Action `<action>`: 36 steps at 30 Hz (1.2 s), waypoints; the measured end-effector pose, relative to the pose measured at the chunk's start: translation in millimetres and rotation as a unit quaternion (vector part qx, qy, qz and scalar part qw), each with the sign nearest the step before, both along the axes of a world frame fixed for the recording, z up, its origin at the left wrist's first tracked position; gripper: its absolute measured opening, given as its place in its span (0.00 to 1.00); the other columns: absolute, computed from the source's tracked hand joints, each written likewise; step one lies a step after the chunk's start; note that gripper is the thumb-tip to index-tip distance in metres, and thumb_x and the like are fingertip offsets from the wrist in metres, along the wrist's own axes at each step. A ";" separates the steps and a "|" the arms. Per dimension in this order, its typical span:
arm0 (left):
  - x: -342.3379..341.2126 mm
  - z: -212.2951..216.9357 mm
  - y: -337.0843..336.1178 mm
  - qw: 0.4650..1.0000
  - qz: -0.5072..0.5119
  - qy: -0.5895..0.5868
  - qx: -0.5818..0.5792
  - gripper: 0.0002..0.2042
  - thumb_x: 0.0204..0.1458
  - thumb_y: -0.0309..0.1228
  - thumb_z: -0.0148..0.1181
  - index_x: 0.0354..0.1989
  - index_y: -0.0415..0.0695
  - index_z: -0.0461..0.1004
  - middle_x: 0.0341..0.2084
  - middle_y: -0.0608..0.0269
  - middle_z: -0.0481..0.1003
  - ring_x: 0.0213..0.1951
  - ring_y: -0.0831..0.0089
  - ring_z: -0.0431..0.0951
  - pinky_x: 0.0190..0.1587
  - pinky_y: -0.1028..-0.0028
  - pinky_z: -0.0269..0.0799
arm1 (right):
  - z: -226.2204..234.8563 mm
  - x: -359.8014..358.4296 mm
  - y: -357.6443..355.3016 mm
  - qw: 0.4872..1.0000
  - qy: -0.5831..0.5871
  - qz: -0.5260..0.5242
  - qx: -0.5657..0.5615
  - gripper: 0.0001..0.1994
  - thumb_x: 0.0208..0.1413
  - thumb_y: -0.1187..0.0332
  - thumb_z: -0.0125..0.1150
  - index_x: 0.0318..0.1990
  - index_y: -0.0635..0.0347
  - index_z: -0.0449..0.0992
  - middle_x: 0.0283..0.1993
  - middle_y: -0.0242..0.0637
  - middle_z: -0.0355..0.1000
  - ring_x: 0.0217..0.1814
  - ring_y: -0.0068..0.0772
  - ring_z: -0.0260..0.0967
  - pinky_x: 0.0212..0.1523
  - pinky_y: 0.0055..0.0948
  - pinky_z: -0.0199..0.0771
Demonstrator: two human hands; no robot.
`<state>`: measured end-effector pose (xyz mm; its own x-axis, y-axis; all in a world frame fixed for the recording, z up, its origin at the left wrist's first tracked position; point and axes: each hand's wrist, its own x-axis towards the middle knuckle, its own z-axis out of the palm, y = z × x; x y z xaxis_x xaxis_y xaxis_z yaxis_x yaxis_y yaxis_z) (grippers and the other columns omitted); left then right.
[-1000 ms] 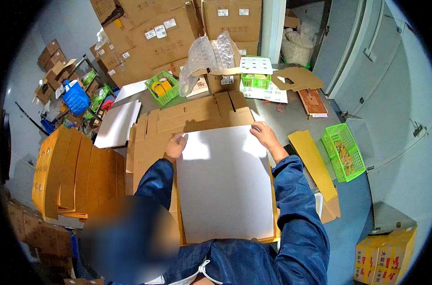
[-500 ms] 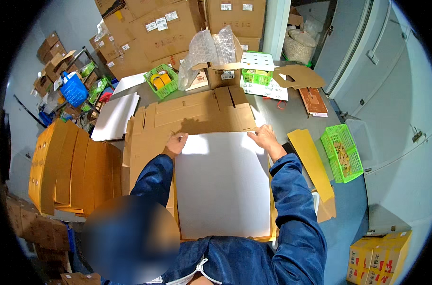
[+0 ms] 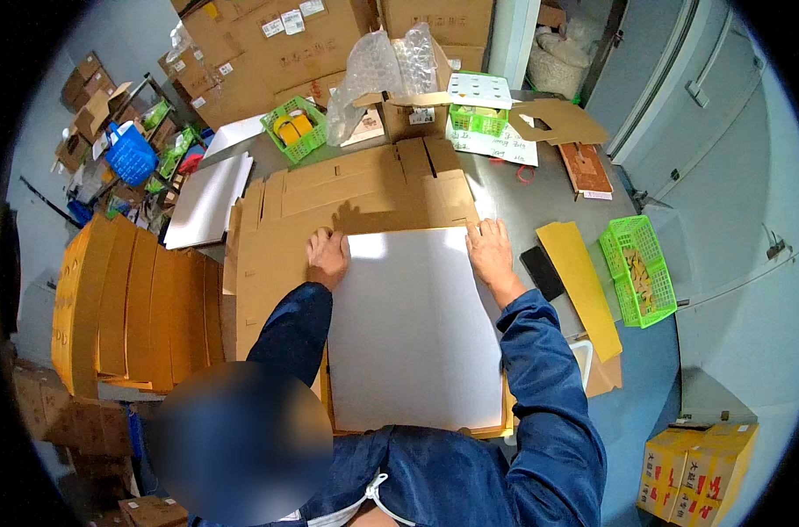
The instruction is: The person assembles a cardboard box by inserting a white foam sheet and multiple yellow plastic dividers into a pre-cut cardboard frame. They then place a cardboard lid on top and secure it with yellow tape. The process is repeated for a second box.
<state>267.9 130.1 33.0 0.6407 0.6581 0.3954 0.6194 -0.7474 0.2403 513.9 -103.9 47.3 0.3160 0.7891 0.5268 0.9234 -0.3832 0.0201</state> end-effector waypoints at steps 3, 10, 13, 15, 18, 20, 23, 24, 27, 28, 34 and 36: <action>-1.4 2.9 -0.3 0.998 -0.041 -0.034 0.026 0.10 0.55 0.33 0.48 0.37 0.40 0.72 0.36 0.52 0.67 0.41 0.53 0.66 0.45 0.58 0.62 | 3.3 -6.0 -2.5 0.999 0.048 0.001 -0.001 0.16 0.50 0.60 0.58 0.43 0.61 0.73 0.39 0.43 0.69 0.47 0.44 0.64 0.52 0.41 0.63; -5.4 3.9 -22.3 0.993 -0.057 -0.034 0.095 0.16 0.49 0.30 0.55 0.45 0.38 0.69 0.43 0.50 0.68 0.50 0.52 0.66 0.53 0.57 0.61 | -9.0 -23.4 7.6 0.999 0.030 -0.035 0.019 0.21 0.49 0.62 0.58 0.49 0.66 0.69 0.48 0.46 0.67 0.56 0.47 0.62 0.59 0.42 0.60; 0.0 0.8 -25.3 0.990 -0.109 -0.028 0.087 0.17 0.48 0.32 0.56 0.46 0.39 0.68 0.46 0.50 0.68 0.53 0.53 0.65 0.57 0.58 0.58 | -10.9 -25.3 7.4 0.999 0.021 -0.030 0.030 0.24 0.48 0.66 0.58 0.52 0.68 0.67 0.52 0.46 0.66 0.58 0.45 0.61 0.62 0.43 0.56; 5.4 7.0 -23.0 0.991 -0.107 -0.049 0.062 0.16 0.48 0.33 0.56 0.44 0.40 0.68 0.44 0.51 0.68 0.49 0.53 0.67 0.54 0.58 0.59 | -0.1 -19.3 9.4 0.999 0.036 0.006 0.027 0.21 0.49 0.64 0.59 0.48 0.68 0.69 0.45 0.45 0.67 0.52 0.44 0.63 0.58 0.42 0.59; 14.4 16.7 -23.1 0.995 -0.069 -0.073 0.007 0.13 0.47 0.34 0.57 0.39 0.41 0.70 0.41 0.53 0.70 0.43 0.56 0.68 0.49 0.60 0.60 | 18.3 -20.2 9.7 0.997 0.079 0.008 0.001 0.18 0.49 0.61 0.60 0.42 0.65 0.70 0.39 0.43 0.68 0.46 0.43 0.64 0.52 0.41 0.61; 16.8 22.2 -22.3 0.994 -0.072 -0.079 -0.027 0.12 0.47 0.34 0.57 0.38 0.41 0.70 0.40 0.53 0.70 0.43 0.57 0.68 0.49 0.60 0.59 | 29.9 -13.8 4.3 0.998 0.055 0.006 -0.013 0.16 0.49 0.61 0.61 0.40 0.63 0.71 0.37 0.42 0.67 0.44 0.42 0.64 0.49 0.40 0.61; 17.1 11.0 -24.7 0.994 -0.069 -0.073 0.034 0.12 0.47 0.33 0.57 0.37 0.40 0.71 0.40 0.53 0.70 0.43 0.56 0.68 0.48 0.60 0.60 | 16.2 -15.9 4.7 0.998 0.060 -0.014 -0.022 0.16 0.50 0.63 0.59 0.44 0.63 0.70 0.42 0.43 0.68 0.48 0.44 0.64 0.52 0.41 0.62; 20.0 7.0 -27.8 0.993 -0.068 -0.068 0.067 0.12 0.47 0.33 0.57 0.38 0.40 0.71 0.40 0.53 0.70 0.42 0.56 0.69 0.47 0.60 0.60 | 1.1 -15.5 4.5 0.999 0.043 -0.012 0.017 0.17 0.50 0.65 0.58 0.46 0.63 0.70 0.44 0.44 0.68 0.50 0.44 0.64 0.54 0.41 0.62; 17.1 4.6 -29.2 0.993 -0.067 -0.047 0.086 0.13 0.47 0.34 0.56 0.38 0.40 0.71 0.40 0.54 0.70 0.42 0.56 0.68 0.46 0.59 0.61 | -16.7 -17.7 3.8 0.999 0.041 -0.010 0.034 0.19 0.50 0.66 0.58 0.48 0.64 0.69 0.47 0.43 0.68 0.52 0.44 0.64 0.56 0.41 0.62; 18.2 7.7 -27.5 0.992 -0.080 -0.054 0.080 0.13 0.47 0.34 0.56 0.38 0.40 0.71 0.40 0.54 0.70 0.42 0.56 0.69 0.46 0.59 0.61 | -18.5 -16.2 5.4 0.999 0.045 -0.013 0.025 0.20 0.49 0.66 0.59 0.49 0.64 0.69 0.47 0.43 0.68 0.52 0.43 0.64 0.57 0.41 0.62; 20.5 14.2 -18.3 0.998 -0.040 -0.040 -0.014 0.12 0.48 0.37 0.56 0.37 0.44 0.73 0.37 0.54 0.69 0.44 0.56 0.67 0.47 0.58 0.60 | 18.0 -6.3 16.0 0.994 0.102 0.014 -0.033 0.16 0.50 0.57 0.58 0.34 0.62 0.73 0.35 0.42 0.70 0.43 0.44 0.65 0.48 0.40 0.62; 17.4 15.8 -15.9 0.997 -0.056 -0.046 0.028 0.12 0.49 0.38 0.56 0.37 0.44 0.73 0.36 0.54 0.70 0.44 0.56 0.67 0.46 0.57 0.59 | 21.5 -2.4 14.0 0.991 0.128 0.008 -0.042 0.16 0.50 0.56 0.58 0.33 0.62 0.73 0.35 0.42 0.69 0.43 0.44 0.65 0.47 0.40 0.61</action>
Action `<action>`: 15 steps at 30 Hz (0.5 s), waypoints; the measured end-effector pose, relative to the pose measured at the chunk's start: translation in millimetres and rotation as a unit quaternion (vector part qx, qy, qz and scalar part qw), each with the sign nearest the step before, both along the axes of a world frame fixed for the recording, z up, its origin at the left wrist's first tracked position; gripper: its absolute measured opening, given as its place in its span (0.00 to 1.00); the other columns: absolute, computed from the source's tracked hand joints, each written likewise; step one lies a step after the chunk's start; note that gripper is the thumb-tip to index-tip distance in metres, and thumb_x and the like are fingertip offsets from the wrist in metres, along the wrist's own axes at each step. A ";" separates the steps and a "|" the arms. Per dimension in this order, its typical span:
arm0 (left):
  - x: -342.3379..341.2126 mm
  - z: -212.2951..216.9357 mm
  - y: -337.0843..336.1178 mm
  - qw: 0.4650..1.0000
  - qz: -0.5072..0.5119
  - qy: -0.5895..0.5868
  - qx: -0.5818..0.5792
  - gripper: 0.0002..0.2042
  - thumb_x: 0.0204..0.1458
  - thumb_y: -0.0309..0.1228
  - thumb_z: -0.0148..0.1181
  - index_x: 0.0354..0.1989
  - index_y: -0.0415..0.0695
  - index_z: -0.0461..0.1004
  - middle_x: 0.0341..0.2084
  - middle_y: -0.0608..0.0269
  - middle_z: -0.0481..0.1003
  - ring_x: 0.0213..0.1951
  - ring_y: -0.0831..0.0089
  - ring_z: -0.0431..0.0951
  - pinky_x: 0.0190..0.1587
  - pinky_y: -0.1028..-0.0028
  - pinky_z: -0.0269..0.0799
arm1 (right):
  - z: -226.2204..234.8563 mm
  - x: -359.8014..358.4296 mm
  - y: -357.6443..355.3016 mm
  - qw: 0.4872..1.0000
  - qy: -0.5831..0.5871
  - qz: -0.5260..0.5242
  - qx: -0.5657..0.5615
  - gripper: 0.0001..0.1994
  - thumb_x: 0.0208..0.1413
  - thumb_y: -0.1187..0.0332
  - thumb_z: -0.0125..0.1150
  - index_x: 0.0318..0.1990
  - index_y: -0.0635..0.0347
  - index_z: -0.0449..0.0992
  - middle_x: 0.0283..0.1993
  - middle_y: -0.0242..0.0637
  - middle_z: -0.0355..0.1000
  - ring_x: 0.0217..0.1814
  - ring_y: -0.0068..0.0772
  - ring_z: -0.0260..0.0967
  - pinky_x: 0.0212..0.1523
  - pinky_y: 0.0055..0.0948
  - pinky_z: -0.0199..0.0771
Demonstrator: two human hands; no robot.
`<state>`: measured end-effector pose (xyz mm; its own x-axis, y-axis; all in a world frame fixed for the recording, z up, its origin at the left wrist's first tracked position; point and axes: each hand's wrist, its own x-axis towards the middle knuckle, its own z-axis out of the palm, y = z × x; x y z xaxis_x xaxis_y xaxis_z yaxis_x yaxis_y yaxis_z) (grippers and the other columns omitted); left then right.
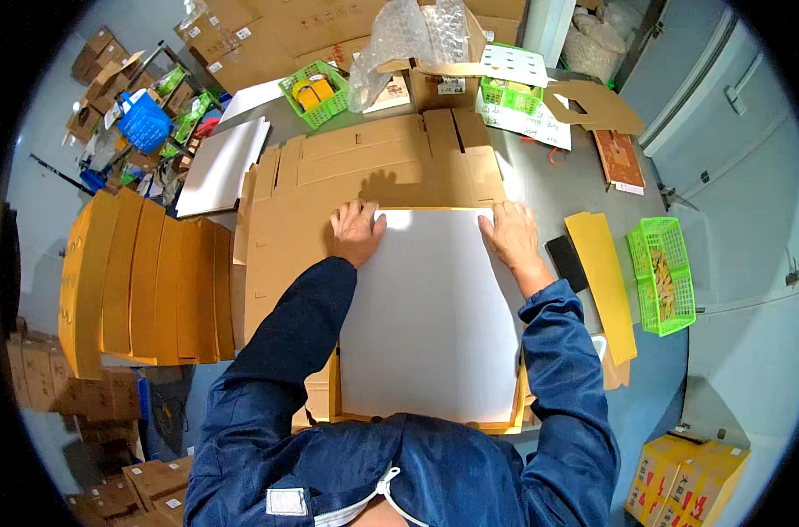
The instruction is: The person assembles a cardboard box by inserting a white foam sheet and multiple yellow plastic dividers into a pre-cut cardboard frame. They then place a cardboard lid on top and secure it with yellow tape. The process is repeated for a second box.
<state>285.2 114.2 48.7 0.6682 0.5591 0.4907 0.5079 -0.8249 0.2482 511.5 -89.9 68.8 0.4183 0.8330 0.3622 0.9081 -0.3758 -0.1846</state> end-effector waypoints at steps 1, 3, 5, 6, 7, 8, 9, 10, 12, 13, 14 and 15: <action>-0.2 0.6 -0.3 1.000 -0.008 -0.004 0.019 0.12 0.49 0.39 0.56 0.37 0.44 0.72 0.36 0.55 0.70 0.44 0.56 0.67 0.46 0.57 0.59 | -1.1 2.5 0.0 1.000 0.011 -0.001 -0.005 0.16 0.50 0.56 0.58 0.33 0.62 0.73 0.34 0.42 0.69 0.43 0.44 0.64 0.46 0.40 0.61; 2.0 -6.1 5.0 0.999 0.003 0.009 -0.035 0.13 0.50 0.39 0.56 0.38 0.45 0.72 0.35 0.55 0.70 0.43 0.56 0.68 0.47 0.56 0.59 | -1.9 7.0 3.4 0.999 0.031 -0.015 -0.025 0.16 0.51 0.56 0.58 0.33 0.62 0.73 0.35 0.42 0.69 0.43 0.44 0.64 0.46 0.40 0.61; 0.0 -12.0 11.8 0.996 0.004 0.024 -0.083 0.12 0.50 0.39 0.57 0.39 0.46 0.72 0.35 0.55 0.71 0.42 0.56 0.68 0.47 0.56 0.59 | -4.5 7.3 4.3 0.999 0.040 -0.016 -0.031 0.16 0.52 0.56 0.57 0.33 0.62 0.73 0.35 0.42 0.69 0.43 0.44 0.64 0.46 0.40 0.62; -0.1 -15.6 13.4 0.995 0.005 0.025 -0.099 0.13 0.50 0.38 0.57 0.40 0.46 0.72 0.37 0.55 0.71 0.43 0.56 0.68 0.48 0.56 0.58 | -8.3 9.1 3.4 0.999 0.036 -0.010 -0.027 0.16 0.52 0.56 0.57 0.34 0.62 0.73 0.36 0.42 0.69 0.43 0.44 0.64 0.46 0.40 0.62; -0.3 -17.6 14.8 0.993 0.003 0.026 -0.113 0.13 0.49 0.38 0.57 0.42 0.46 0.72 0.39 0.55 0.71 0.44 0.56 0.67 0.49 0.56 0.58 | -13.6 10.7 1.9 0.999 0.032 -0.008 -0.021 0.16 0.52 0.56 0.57 0.35 0.62 0.73 0.36 0.42 0.68 0.43 0.44 0.64 0.46 0.40 0.62; 0.5 -20.1 14.4 0.992 0.001 0.027 -0.127 0.14 0.49 0.38 0.57 0.43 0.46 0.72 0.40 0.55 0.70 0.45 0.56 0.67 0.49 0.56 0.57 | -25.5 13.4 0.3 0.998 0.056 -0.009 -0.005 0.15 0.51 0.59 0.59 0.38 0.62 0.73 0.38 0.43 0.67 0.44 0.46 0.64 0.48 0.42 0.63; -1.0 -24.3 10.3 0.996 0.008 0.021 -0.086 0.15 0.50 0.37 0.56 0.45 0.46 0.72 0.43 0.53 0.69 0.48 0.56 0.66 0.52 0.55 0.56 | -36.7 11.6 2.0 0.999 0.038 -0.010 0.027 0.14 0.50 0.60 0.59 0.39 0.62 0.73 0.39 0.45 0.67 0.46 0.48 0.63 0.50 0.42 0.63; -0.9 -31.0 0.9 0.999 0.012 0.014 -0.046 0.16 0.51 0.36 0.55 0.47 0.46 0.72 0.45 0.51 0.67 0.51 0.56 0.64 0.55 0.55 0.54 | -45.3 8.9 1.8 0.998 0.018 -0.013 0.056 0.14 0.50 0.62 0.60 0.40 0.62 0.72 0.41 0.46 0.66 0.48 0.49 0.63 0.52 0.43 0.63; -12.9 -42.0 -18.7 1.000 0.003 0.028 0.010 0.24 0.54 0.37 0.51 0.59 0.44 0.63 0.57 0.46 0.59 0.62 0.53 0.55 0.64 0.52 0.43 | -53.1 0.0 0.4 0.995 -0.057 -0.039 0.078 0.17 0.47 0.67 0.61 0.44 0.63 0.70 0.48 0.51 0.64 0.56 0.53 0.59 0.60 0.44 0.59; -21.4 -45.5 -28.6 0.997 -0.016 0.071 -0.009 0.25 0.55 0.39 0.50 0.61 0.42 0.60 0.59 0.46 0.56 0.63 0.53 0.53 0.65 0.52 0.41 | -51.6 -9.5 -0.7 0.999 -0.015 -0.024 0.021 0.23 0.49 0.65 0.59 0.52 0.66 0.66 0.58 0.53 0.60 0.63 0.53 0.54 0.65 0.44 0.53; -27.8 -48.8 -37.7 0.992 -0.035 0.114 -0.029 0.27 0.56 0.40 0.49 0.62 0.40 0.57 0.61 0.46 0.54 0.65 0.52 0.50 0.66 0.51 0.39 | -55.8 -21.1 -3.3 0.999 -0.050 0.006 0.006 0.26 0.50 0.64 0.58 0.55 0.69 0.63 0.61 0.53 0.58 0.66 0.52 0.51 0.66 0.44 0.49; -31.9 -49.5 -44.9 0.985 -0.056 0.157 -0.048 0.29 0.57 0.42 0.47 0.64 0.39 0.54 0.64 0.46 0.51 0.66 0.51 0.47 0.66 0.50 0.37 | -60.0 -36.1 -8.4 0.996 -0.084 0.034 -0.009 0.29 0.51 0.63 0.57 0.59 0.72 0.60 0.64 0.53 0.55 0.69 0.51 0.47 0.68 0.44 0.45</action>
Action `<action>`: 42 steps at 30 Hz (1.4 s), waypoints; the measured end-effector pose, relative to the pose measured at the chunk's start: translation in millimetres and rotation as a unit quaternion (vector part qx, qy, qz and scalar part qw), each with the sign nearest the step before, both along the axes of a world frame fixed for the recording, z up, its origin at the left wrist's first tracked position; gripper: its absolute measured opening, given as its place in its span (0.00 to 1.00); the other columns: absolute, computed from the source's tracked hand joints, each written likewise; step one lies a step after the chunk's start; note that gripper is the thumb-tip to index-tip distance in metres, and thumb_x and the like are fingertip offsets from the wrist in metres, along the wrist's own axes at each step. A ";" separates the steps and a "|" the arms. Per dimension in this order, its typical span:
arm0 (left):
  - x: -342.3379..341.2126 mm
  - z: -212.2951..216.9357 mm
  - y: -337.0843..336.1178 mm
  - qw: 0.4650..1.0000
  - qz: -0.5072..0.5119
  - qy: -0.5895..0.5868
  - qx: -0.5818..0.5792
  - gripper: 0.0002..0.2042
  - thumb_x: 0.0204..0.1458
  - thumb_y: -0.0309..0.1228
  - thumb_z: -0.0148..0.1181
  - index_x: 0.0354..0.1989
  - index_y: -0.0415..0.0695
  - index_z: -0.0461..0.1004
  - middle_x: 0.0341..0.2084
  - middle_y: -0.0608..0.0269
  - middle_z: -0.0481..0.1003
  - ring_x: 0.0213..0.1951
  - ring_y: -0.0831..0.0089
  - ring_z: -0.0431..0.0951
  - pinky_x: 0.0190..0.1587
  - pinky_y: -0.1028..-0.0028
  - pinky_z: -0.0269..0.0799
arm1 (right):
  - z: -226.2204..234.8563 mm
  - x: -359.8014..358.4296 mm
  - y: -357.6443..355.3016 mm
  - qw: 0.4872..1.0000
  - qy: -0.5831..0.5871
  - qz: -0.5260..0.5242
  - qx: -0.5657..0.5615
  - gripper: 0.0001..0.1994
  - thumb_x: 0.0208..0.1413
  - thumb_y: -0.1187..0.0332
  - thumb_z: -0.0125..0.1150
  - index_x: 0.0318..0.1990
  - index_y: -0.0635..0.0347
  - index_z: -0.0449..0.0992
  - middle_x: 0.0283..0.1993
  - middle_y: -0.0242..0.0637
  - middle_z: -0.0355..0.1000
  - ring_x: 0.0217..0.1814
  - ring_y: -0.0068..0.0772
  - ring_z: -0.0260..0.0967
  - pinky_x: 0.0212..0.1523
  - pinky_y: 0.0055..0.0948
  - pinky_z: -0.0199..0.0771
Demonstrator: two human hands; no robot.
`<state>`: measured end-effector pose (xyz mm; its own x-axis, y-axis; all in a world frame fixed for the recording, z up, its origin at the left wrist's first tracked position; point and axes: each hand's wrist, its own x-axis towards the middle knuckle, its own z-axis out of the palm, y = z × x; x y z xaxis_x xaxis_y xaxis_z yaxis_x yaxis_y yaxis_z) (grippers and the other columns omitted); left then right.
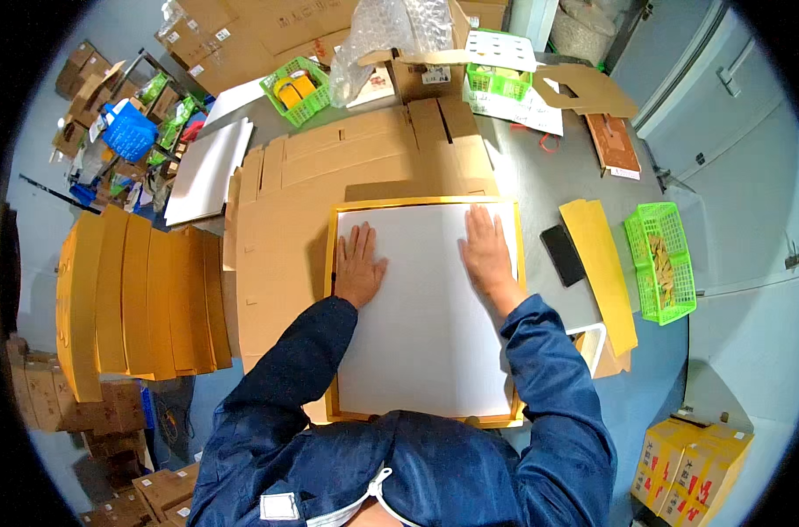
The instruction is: The person assembles a cardboard box by inserting a white foam sheet and multiple yellow plastic dividers into a pre-cut cardboard frame. They then place a cardboard lid on top and secure it with yellow tape. The process is repeated for a second box.
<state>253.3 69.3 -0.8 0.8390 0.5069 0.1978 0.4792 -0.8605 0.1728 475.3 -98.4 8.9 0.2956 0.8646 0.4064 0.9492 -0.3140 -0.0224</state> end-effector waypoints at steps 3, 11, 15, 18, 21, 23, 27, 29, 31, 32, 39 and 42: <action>-4.4 -0.6 -17.6 0.999 -0.004 0.050 -0.022 0.32 0.58 0.46 0.45 0.65 0.36 0.50 0.67 0.48 0.46 0.68 0.53 0.42 0.67 0.49 0.33 | 3.3 -43.4 -7.8 0.993 0.105 0.004 -0.055 0.34 0.52 0.57 0.57 0.61 0.73 0.57 0.68 0.52 0.49 0.72 0.45 0.41 0.71 0.44 0.36; -1.5 -16.5 -21.7 0.996 0.008 0.085 -0.015 0.34 0.58 0.48 0.42 0.66 0.37 0.46 0.68 0.50 0.43 0.69 0.55 0.38 0.67 0.50 0.27 | -17.3 -46.4 -3.3 0.989 0.124 -0.002 -0.084 0.34 0.55 0.52 0.53 0.63 0.68 0.56 0.69 0.50 0.47 0.73 0.44 0.38 0.71 0.44 0.33; -5.7 -13.9 -22.6 0.996 0.007 0.079 -0.034 0.33 0.58 0.47 0.42 0.66 0.37 0.47 0.68 0.50 0.43 0.69 0.55 0.39 0.67 0.51 0.28 | -10.9 -68.4 -16.6 0.992 0.084 -0.021 -0.095 0.34 0.54 0.51 0.54 0.62 0.67 0.58 0.69 0.48 0.48 0.73 0.42 0.40 0.70 0.46 0.34; -5.7 -17.4 -19.8 0.998 0.012 0.049 -0.046 0.33 0.56 0.47 0.47 0.65 0.39 0.50 0.67 0.50 0.46 0.68 0.54 0.42 0.67 0.50 0.31 | -19.2 -67.6 -18.5 0.991 0.109 -0.047 -0.064 0.34 0.52 0.50 0.55 0.61 0.65 0.60 0.69 0.49 0.48 0.73 0.42 0.40 0.70 0.46 0.34; -6.1 -14.6 -7.5 0.991 0.018 0.101 -0.092 0.33 0.53 0.46 0.50 0.64 0.42 0.53 0.65 0.48 0.51 0.68 0.54 0.45 0.67 0.51 0.34 | 5.0 -53.9 -16.0 0.972 0.205 0.014 -0.115 0.29 0.51 0.59 0.59 0.59 0.64 0.62 0.68 0.52 0.49 0.71 0.47 0.44 0.69 0.44 0.43; -30.1 5.3 -16.7 0.995 0.007 -0.069 -0.067 0.35 0.47 0.41 0.59 0.62 0.41 0.55 0.62 0.46 0.53 0.66 0.51 0.47 0.66 0.53 0.37 | -2.7 -47.6 -45.1 0.949 0.309 0.040 -0.041 0.26 0.50 0.64 0.60 0.56 0.64 0.64 0.64 0.54 0.54 0.66 0.52 0.52 0.65 0.41 0.53; -101.0 48.0 -36.8 0.988 0.126 -0.062 -0.071 0.31 0.43 0.34 0.64 0.56 0.37 0.61 0.49 0.44 0.66 0.51 0.56 0.68 0.51 0.61 0.65 | 48.0 -62.2 -132.6 0.948 0.305 -0.018 0.084 0.22 0.51 0.67 0.59 0.54 0.61 0.66 0.61 0.50 0.59 0.62 0.52 0.57 0.61 0.39 0.59; -135.3 -2.2 -23.1 0.870 0.209 -0.064 -0.441 0.17 0.46 0.31 0.60 0.43 0.35 0.68 0.32 0.52 0.72 0.34 0.66 0.74 0.35 0.67 0.70 | 44.3 -57.9 -180.5 0.932 0.335 -0.090 0.100 0.20 0.52 0.67 0.59 0.52 0.62 0.67 0.60 0.50 0.61 0.61 0.52 0.58 0.61 0.38 0.59; -131.3 -2.7 -31.3 0.867 0.256 -0.107 -0.414 0.10 0.48 0.30 0.56 0.35 0.38 0.70 0.23 0.61 0.70 0.24 0.72 0.71 0.26 0.71 0.67 | 21.3 -46.0 -228.9 0.910 0.355 -0.190 0.101 0.17 0.53 0.67 0.57 0.50 0.63 0.69 0.59 0.50 0.62 0.61 0.51 0.59 0.61 0.37 0.59; -126.1 8.6 -35.7 0.890 0.260 -0.096 -0.363 0.09 0.48 0.30 0.56 0.36 0.39 0.71 0.24 0.60 0.71 0.25 0.72 0.72 0.27 0.71 0.67 | 13.6 -44.6 -250.1 0.891 0.374 -0.241 0.090 0.16 0.54 0.67 0.57 0.48 0.64 0.70 0.58 0.49 0.62 0.61 0.50 0.59 0.61 0.37 0.59; -135.8 -31.9 -24.5 0.851 0.307 -0.216 -0.366 0.14 0.48 0.26 0.54 0.44 0.38 0.68 0.33 0.57 0.72 0.33 0.70 0.73 0.36 0.73 0.69 | -11.5 -69.9 -336.1 0.879 0.376 -0.269 0.118 0.14 0.55 0.71 0.54 0.48 0.65 0.70 0.57 0.49 0.64 0.54 0.47 0.66 0.49 0.32 0.71; -151.4 -59.2 -11.0 0.847 0.326 -0.253 -0.336 0.21 0.47 0.24 0.53 0.52 0.38 0.62 0.38 0.56 0.70 0.34 0.68 0.73 0.37 0.69 0.71 | -22.5 -89.0 -364.0 0.862 0.396 -0.306 0.083 0.14 0.54 0.70 0.55 0.48 0.64 0.71 0.58 0.51 0.63 0.58 0.53 0.62 0.56 0.37 0.65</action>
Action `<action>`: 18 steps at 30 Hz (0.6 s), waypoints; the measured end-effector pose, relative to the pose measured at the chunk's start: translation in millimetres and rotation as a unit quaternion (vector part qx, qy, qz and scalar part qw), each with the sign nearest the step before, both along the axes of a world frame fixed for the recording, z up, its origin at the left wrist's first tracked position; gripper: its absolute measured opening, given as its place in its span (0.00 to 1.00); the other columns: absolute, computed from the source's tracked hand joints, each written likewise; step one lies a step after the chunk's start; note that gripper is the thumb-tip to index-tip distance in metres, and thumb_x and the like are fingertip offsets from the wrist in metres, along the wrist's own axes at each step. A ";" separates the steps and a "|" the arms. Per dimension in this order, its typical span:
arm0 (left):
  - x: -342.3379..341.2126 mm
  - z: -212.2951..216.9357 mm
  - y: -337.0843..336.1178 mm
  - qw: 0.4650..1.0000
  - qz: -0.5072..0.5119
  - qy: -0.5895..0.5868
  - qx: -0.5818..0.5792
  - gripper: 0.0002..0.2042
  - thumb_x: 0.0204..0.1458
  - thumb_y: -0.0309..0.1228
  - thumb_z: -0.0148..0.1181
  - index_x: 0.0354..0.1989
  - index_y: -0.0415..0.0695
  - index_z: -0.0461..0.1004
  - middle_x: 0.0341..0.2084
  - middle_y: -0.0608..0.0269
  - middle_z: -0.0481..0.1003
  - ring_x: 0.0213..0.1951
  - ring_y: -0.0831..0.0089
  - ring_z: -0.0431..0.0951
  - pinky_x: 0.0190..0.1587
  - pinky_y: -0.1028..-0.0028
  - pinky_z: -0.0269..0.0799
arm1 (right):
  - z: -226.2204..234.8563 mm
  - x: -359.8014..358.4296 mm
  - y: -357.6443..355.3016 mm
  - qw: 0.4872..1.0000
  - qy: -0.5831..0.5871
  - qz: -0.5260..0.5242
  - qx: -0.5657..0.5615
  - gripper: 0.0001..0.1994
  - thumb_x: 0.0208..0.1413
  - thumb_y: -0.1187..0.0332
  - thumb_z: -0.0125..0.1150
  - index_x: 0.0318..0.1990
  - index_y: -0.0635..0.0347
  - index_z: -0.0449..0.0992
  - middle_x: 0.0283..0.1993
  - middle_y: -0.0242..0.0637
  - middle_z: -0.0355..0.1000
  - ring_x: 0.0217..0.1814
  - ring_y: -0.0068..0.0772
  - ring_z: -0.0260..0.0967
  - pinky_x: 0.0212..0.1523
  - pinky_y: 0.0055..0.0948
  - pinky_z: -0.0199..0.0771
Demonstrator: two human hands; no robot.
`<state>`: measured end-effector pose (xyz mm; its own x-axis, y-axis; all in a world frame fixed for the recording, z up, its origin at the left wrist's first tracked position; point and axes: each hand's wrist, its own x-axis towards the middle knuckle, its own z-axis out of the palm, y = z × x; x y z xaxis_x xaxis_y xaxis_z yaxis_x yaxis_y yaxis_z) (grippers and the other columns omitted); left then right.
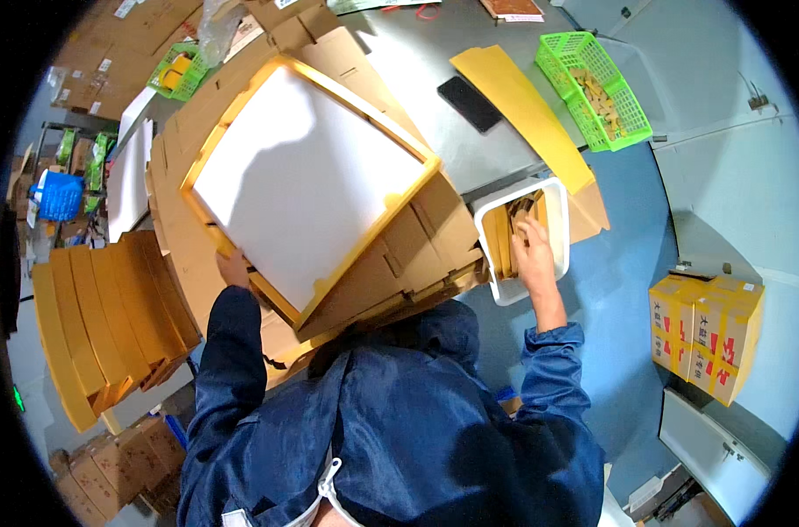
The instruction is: The person assembles a cardboard box by inserting a white foam sheet and multiple yellow plastic dividers into a pre-cut cardboard frame. They then place a cardboard lid on top and secure it with yellow tape. The process is repeated for a second box.
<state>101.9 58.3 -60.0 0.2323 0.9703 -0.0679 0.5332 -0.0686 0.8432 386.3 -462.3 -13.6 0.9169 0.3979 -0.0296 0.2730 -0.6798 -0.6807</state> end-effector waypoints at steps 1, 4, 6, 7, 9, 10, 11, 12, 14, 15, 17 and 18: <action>-9.2 -0.9 -9.8 0.998 0.029 -0.037 -0.048 0.23 0.47 0.24 0.53 0.54 0.38 0.59 0.39 0.55 0.70 0.35 0.67 0.73 0.37 0.67 0.72 | -8.0 0.9 -8.8 1.000 0.015 -0.003 -0.018 0.14 0.54 0.70 0.55 0.48 0.64 0.71 0.58 0.52 0.63 0.59 0.54 0.62 0.57 0.38 0.64; -16.6 6.1 -58.6 0.979 0.110 -0.123 -0.122 0.27 0.48 0.24 0.52 0.58 0.38 0.52 0.43 0.52 0.67 0.39 0.65 0.72 0.40 0.63 0.72 | -18.7 19.8 -28.8 0.998 -0.002 -0.006 -0.059 0.16 0.53 0.69 0.56 0.49 0.64 0.71 0.59 0.53 0.62 0.61 0.53 0.59 0.60 0.39 0.61; -42.6 -7.9 -88.5 0.972 0.115 -0.144 -0.148 0.26 0.51 0.27 0.50 0.58 0.37 0.49 0.46 0.50 0.66 0.43 0.64 0.70 0.46 0.64 0.70 | -23.4 42.5 -41.9 0.995 -0.030 -0.014 -0.091 0.17 0.52 0.69 0.57 0.49 0.64 0.70 0.59 0.53 0.61 0.62 0.52 0.59 0.61 0.39 0.60; -55.4 -12.8 -102.1 0.968 0.112 -0.148 -0.169 0.26 0.53 0.29 0.50 0.58 0.36 0.48 0.47 0.49 0.65 0.45 0.64 0.69 0.49 0.65 0.69 | -26.8 58.4 -42.9 0.994 -0.036 -0.026 -0.097 0.21 0.51 0.67 0.58 0.51 0.68 0.68 0.60 0.55 0.60 0.62 0.54 0.58 0.62 0.40 0.58; -52.2 21.4 -140.1 0.944 0.129 -0.103 -0.286 0.22 0.56 0.39 0.49 0.56 0.40 0.57 0.46 0.55 0.68 0.47 0.64 0.69 0.49 0.62 0.69 | -43.2 98.5 -45.5 0.987 -0.088 -0.031 -0.132 0.24 0.51 0.65 0.59 0.53 0.69 0.66 0.61 0.56 0.59 0.63 0.55 0.55 0.64 0.41 0.55; -50.4 39.3 -161.5 0.926 0.134 -0.079 -0.345 0.22 0.57 0.44 0.49 0.54 0.41 0.62 0.45 0.58 0.70 0.48 0.64 0.69 0.49 0.61 0.69 | -50.5 120.1 -45.2 0.982 -0.113 -0.032 -0.148 0.26 0.50 0.63 0.59 0.54 0.70 0.64 0.62 0.56 0.58 0.64 0.55 0.54 0.64 0.42 0.53; -65.7 36.0 -171.7 0.922 0.077 -0.127 -0.358 0.22 0.57 0.48 0.47 0.50 0.43 0.67 0.45 0.59 0.70 0.49 0.62 0.69 0.50 0.59 0.69 | -58.8 140.6 -38.3 0.978 -0.100 -0.027 -0.180 0.30 0.49 0.60 0.60 0.56 0.71 0.62 0.63 0.58 0.55 0.66 0.56 0.50 0.66 0.42 0.49; -46.5 71.0 -190.4 0.886 0.052 -0.159 -0.432 0.22 0.56 0.47 0.47 0.51 0.43 0.65 0.46 0.56 0.68 0.50 0.57 0.68 0.49 0.52 0.69 | -63.1 158.2 -35.0 0.972 -0.116 -0.015 -0.206 0.33 0.48 0.58 0.61 0.59 0.68 0.60 0.65 0.56 0.52 0.68 0.54 0.47 0.67 0.42 0.46; -71.0 60.1 -197.9 0.848 0.112 -0.165 -0.490 0.21 0.55 0.43 0.46 0.51 0.42 0.62 0.50 0.51 0.63 0.54 0.49 0.65 0.48 0.39 0.68 | -65.2 185.4 -21.6 0.961 -0.058 -0.029 -0.269 0.37 0.47 0.55 0.62 0.61 0.68 0.58 0.67 0.55 0.50 0.69 0.52 0.46 0.68 0.42 0.44; -72.8 59.3 -206.7 0.835 0.089 -0.181 -0.511 0.19 0.55 0.42 0.46 0.50 0.42 0.62 0.49 0.51 0.63 0.55 0.50 0.64 0.51 0.41 0.66 | -66.5 198.1 -14.9 0.955 -0.087 -0.017 -0.283 0.40 0.44 0.52 0.65 0.62 0.64 0.58 0.66 0.55 0.51 0.69 0.52 0.45 0.67 0.43 0.45; -76.3 59.4 -217.7 0.801 0.059 -0.199 -0.561 0.18 0.54 0.39 0.46 0.50 0.42 0.63 0.49 0.50 0.63 0.56 0.52 0.63 0.55 0.44 0.64 | -66.2 212.5 -5.8 0.961 -0.049 -0.005 -0.271 0.41 0.42 0.52 0.66 0.63 0.58 0.56 0.67 0.52 0.51 0.71 0.50 0.43 0.68 0.45 0.43; -64.6 73.2 -226.3 0.799 0.041 -0.195 -0.568 0.18 0.56 0.39 0.46 0.51 0.42 0.62 0.51 0.50 0.63 0.56 0.53 0.63 0.57 0.47 0.63 | -66.1 216.2 0.6 0.958 -0.042 0.008 -0.284 0.41 0.42 0.52 0.66 0.64 0.56 0.56 0.67 0.51 0.50 0.71 0.49 0.43 0.68 0.45 0.42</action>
<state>37.3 -168.0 13.2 0.3895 0.3482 -0.8527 0.1779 0.8799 0.4405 602.5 -461.7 -79.7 0.9198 0.3527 -0.1718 0.3231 -0.9294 -0.1784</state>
